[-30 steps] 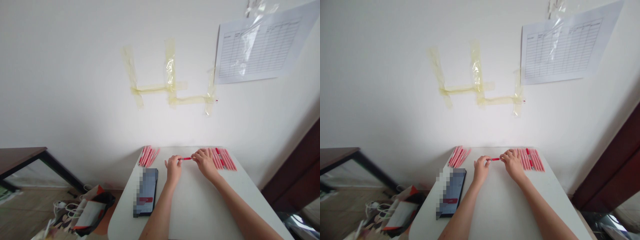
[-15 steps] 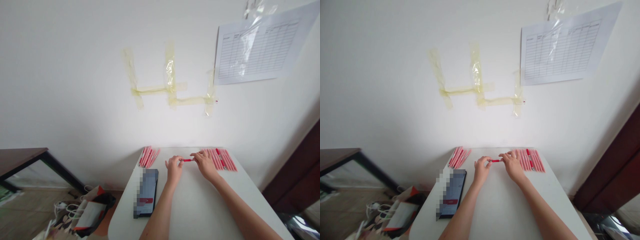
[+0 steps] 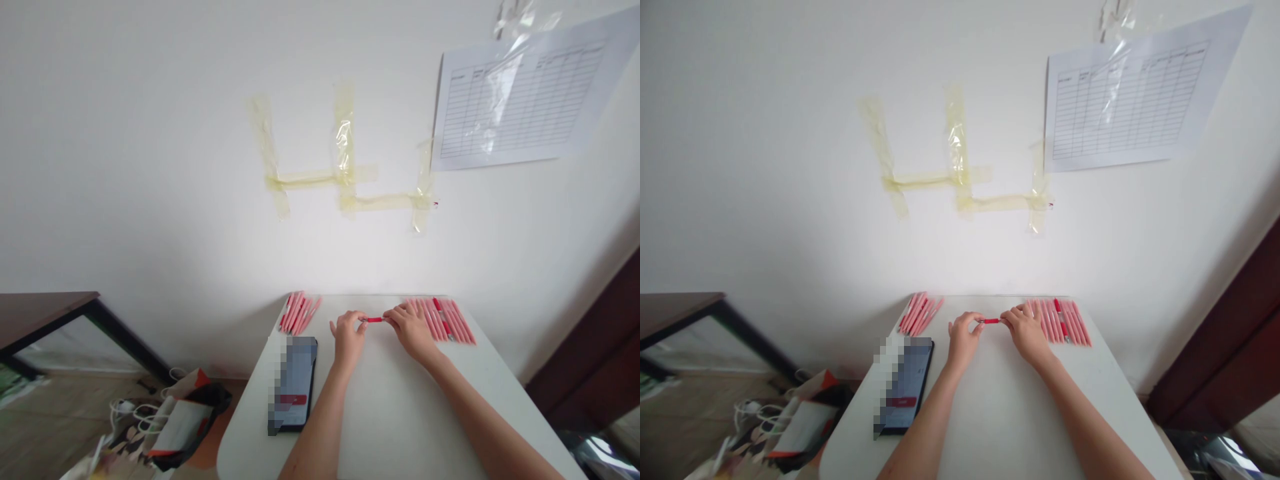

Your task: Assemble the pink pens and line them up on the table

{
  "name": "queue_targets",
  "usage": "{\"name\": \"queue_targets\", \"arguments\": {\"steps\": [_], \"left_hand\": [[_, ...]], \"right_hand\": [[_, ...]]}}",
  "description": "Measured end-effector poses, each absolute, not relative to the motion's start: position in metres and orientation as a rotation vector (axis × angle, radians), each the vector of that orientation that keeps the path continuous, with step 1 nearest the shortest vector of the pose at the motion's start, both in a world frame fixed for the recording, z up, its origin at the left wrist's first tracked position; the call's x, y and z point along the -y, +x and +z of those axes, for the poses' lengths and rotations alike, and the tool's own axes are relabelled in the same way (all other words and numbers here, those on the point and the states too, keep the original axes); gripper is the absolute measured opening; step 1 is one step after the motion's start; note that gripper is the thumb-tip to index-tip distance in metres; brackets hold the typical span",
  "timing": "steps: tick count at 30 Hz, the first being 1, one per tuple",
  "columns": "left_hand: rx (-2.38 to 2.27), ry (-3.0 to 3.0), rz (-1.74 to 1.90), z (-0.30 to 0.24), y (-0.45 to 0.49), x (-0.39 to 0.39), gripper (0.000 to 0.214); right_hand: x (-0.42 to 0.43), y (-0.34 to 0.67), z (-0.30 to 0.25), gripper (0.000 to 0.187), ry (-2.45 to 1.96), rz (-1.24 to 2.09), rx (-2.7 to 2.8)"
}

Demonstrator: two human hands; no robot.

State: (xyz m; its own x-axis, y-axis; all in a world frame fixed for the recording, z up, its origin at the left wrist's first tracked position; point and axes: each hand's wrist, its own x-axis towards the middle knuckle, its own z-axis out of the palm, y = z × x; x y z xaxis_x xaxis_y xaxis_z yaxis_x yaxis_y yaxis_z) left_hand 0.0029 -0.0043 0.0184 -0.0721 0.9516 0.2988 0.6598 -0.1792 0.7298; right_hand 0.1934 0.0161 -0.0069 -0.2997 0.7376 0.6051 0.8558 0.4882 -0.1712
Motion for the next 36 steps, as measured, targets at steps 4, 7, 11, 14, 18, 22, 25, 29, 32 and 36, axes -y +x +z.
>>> {"name": "queue_targets", "arguments": {"steps": [4, 7, 11, 14, 18, 22, 25, 29, 32, 36], "left_hand": [[-1.739, 1.854, 1.142, 0.0167, 0.0028, 0.0035, 0.020], [-1.738, 1.863, 1.143, 0.0160, 0.0028, 0.0034, 0.020], [-1.743, 1.865, 1.135, 0.0173, 0.0029, 0.0041, 0.020], [-1.750, 1.858, 1.124, 0.0187, 0.0026, 0.0044, 0.020], [-1.750, 1.847, 1.136, 0.0176, 0.0020, 0.0037, 0.021], [-1.738, 1.862, 1.168, 0.0140, 0.0011, 0.0024, 0.020], [-1.744, 1.863, 1.170, 0.0130, 0.0006, 0.0021, 0.019], [-1.750, 1.862, 1.164, 0.0142, 0.0005, 0.0026, 0.020], [-1.754, 1.856, 1.161, 0.0148, 0.0003, 0.0027, 0.021], [-1.741, 1.847, 1.173, 0.0150, -0.0002, 0.0023, 0.021]], "right_hand": [[-0.0137, 0.1932, -0.0033, 0.018, -1.314, -0.175, 2.089], [-0.0146, 0.1932, -0.0036, 0.012, -1.313, -0.222, 2.072], [-0.0155, 0.1936, -0.0050, 0.018, -1.297, -0.293, 2.074], [-0.0149, 0.1947, -0.0050, 0.020, -1.284, -0.256, 2.084], [-0.0150, 0.1956, -0.0058, 0.018, -1.296, -0.197, 2.072], [-0.0159, 0.1950, -0.0068, 0.016, -1.293, -0.183, 2.066], [-0.0154, 0.1951, -0.0058, 0.021, -1.290, -0.179, 2.078], [-0.0141, 0.1964, -0.0039, 0.024, -1.295, -0.170, 2.093], [-0.0142, 0.1969, -0.0040, 0.021, -1.292, -0.125, 2.082], [-0.0155, 0.1965, -0.0048, 0.017, -1.297, -0.123, 2.066]]}}
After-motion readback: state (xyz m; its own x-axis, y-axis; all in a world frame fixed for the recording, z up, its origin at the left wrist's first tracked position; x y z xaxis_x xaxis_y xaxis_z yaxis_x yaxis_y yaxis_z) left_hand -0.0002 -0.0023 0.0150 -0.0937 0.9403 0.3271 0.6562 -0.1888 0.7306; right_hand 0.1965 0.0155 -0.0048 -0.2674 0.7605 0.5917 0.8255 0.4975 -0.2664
